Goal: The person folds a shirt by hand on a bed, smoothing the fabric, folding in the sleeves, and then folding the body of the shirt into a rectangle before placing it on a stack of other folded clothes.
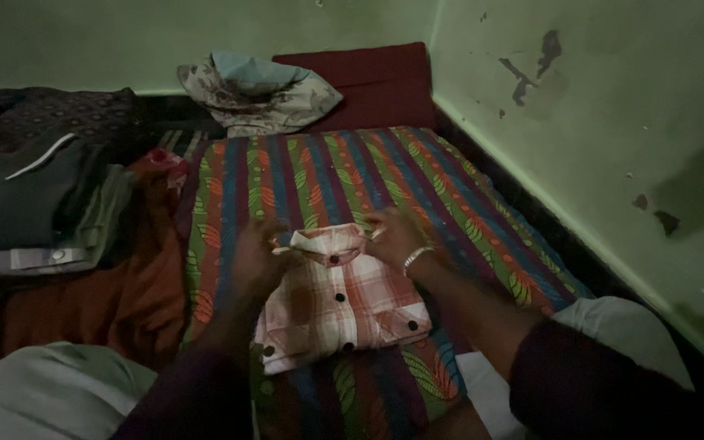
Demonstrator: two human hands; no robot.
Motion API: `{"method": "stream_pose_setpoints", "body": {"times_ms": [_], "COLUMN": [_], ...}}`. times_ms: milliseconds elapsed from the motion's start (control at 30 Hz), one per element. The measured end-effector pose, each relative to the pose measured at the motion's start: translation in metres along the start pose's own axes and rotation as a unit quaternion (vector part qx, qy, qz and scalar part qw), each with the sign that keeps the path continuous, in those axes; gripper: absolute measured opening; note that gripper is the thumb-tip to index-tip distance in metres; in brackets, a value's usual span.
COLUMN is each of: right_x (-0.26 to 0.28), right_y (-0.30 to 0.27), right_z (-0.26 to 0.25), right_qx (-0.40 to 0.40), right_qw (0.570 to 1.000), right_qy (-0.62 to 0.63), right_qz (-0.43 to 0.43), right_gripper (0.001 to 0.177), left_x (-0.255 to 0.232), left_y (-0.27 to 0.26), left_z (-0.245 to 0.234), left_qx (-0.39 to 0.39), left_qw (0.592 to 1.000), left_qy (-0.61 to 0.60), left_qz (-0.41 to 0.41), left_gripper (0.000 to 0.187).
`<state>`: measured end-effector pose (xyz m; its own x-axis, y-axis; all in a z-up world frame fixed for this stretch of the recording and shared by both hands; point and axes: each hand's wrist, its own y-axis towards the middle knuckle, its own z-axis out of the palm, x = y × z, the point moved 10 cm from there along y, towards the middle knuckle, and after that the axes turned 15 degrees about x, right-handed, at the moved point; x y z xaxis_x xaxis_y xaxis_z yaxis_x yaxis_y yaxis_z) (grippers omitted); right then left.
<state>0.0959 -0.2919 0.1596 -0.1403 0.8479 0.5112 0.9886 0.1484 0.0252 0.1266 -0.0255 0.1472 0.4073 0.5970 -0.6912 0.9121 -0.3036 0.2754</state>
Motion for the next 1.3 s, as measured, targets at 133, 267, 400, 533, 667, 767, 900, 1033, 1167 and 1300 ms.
{"method": "stream_pose_setpoints", "body": {"times_ms": [133,267,400,533,667,767,900,1033,1167,1300], "right_x": [0.014,0.023,0.025,0.036,0.053,0.061,0.083,0.058,0.051,0.008], "right_y": [0.018,0.032,0.023,0.013,-0.007,-0.016,-0.029,-0.012,-0.011,0.013], "right_z": [0.016,0.031,0.031,0.028,0.022,0.021,0.019,0.031,0.039,0.037], "right_qx": [0.072,0.115,0.119,0.092,0.025,-0.015,-0.086,0.005,0.021,0.031], "right_qw": [0.997,0.980,0.988,0.989,0.978,0.972,0.943,0.984,0.975,0.980], "right_qy": [0.021,0.127,0.061,0.034,-0.022,-0.032,-0.152,-0.040,0.034,0.161], "right_qz": [-0.024,-0.105,-0.073,-0.109,-0.207,-0.234,-0.283,-0.175,-0.221,-0.117], "right_gripper": [0.074,0.058,0.029,0.020,0.027,0.030,0.032,0.028,0.016,0.016], "left_x": [-0.021,-0.025,-0.019,-0.039,-0.046,-0.055,-0.043,-0.038,-0.014,0.036], "left_y": [0.031,0.044,0.042,0.021,0.012,0.011,0.014,0.006,0.007,0.024], "left_z": [0.042,0.063,0.067,0.056,0.052,0.044,0.069,0.074,0.082,0.071], "left_qx": [0.120,0.185,0.221,0.214,0.242,0.200,0.249,0.262,0.313,0.231], "left_qw": [0.990,0.974,0.966,0.960,0.963,0.958,0.946,0.947,0.944,0.960], "left_qy": [0.071,0.131,0.135,0.177,0.050,0.080,0.185,0.174,0.092,-0.096], "left_qz": [-0.026,0.002,-0.016,0.041,0.105,0.189,0.097,0.072,0.049,-0.128], "left_gripper": [0.077,0.074,0.042,0.033,0.028,0.030,0.021,0.036,0.058,0.056]}}
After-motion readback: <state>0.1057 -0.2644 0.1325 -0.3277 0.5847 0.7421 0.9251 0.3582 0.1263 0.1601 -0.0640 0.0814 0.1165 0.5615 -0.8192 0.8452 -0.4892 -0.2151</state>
